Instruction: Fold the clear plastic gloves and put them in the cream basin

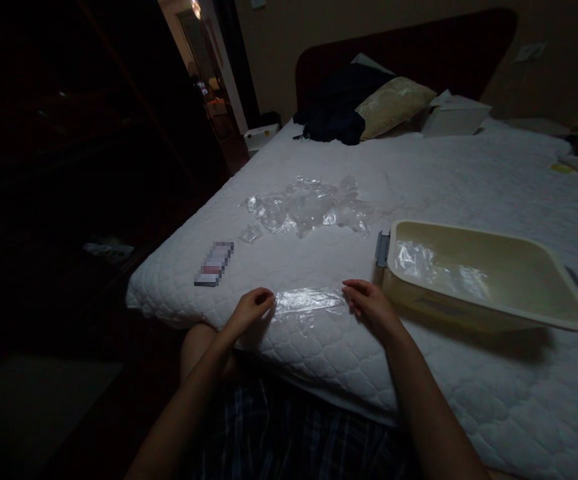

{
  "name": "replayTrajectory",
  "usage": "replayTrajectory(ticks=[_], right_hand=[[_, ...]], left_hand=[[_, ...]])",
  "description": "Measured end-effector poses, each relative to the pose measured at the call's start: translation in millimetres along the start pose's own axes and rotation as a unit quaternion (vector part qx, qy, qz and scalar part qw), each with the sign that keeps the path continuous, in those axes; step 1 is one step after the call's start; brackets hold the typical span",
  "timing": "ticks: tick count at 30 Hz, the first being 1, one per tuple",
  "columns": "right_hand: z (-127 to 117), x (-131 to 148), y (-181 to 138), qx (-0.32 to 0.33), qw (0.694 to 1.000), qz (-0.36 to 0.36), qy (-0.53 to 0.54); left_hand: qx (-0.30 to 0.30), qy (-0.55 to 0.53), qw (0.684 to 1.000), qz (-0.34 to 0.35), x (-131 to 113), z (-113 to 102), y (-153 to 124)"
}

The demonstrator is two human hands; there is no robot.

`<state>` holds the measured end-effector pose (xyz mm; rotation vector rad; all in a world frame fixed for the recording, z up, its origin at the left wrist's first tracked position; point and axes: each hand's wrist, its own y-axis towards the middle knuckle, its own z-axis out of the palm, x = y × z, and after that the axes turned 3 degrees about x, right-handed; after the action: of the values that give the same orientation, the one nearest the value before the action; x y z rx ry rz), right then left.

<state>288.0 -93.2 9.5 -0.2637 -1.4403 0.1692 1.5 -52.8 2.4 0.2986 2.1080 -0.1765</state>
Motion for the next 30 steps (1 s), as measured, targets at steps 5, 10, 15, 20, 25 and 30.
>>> replayTrajectory(ticks=[5, 10, 15, 20, 25, 30], right_hand=[[-7, 1, 11, 0.041, 0.993, 0.002, -0.110], [-8, -4, 22, 0.096, 0.980, -0.018, -0.173], [-7, -6, 22, 0.103, 0.971, -0.055, -0.208], [-4, -3, 15, 0.091, 0.979, -0.053, -0.174], [0, -1, 15, 0.104, 0.974, -0.051, -0.197], [7, -1, 22, 0.098, 0.969, -0.076, -0.213]], left_hand=[[0.071, -0.016, 0.997, -0.025, 5, 0, 14], [0.083, -0.038, 0.995, -0.038, 9, 1, 21], [0.113, -0.065, 0.991, -0.043, 10, 2, 20], [0.086, -0.096, 0.992, -0.010, 9, 4, 20], [0.065, -0.123, 0.990, -0.034, 4, 5, 19], [0.080, -0.231, 0.967, -0.075, -3, 2, 19]])
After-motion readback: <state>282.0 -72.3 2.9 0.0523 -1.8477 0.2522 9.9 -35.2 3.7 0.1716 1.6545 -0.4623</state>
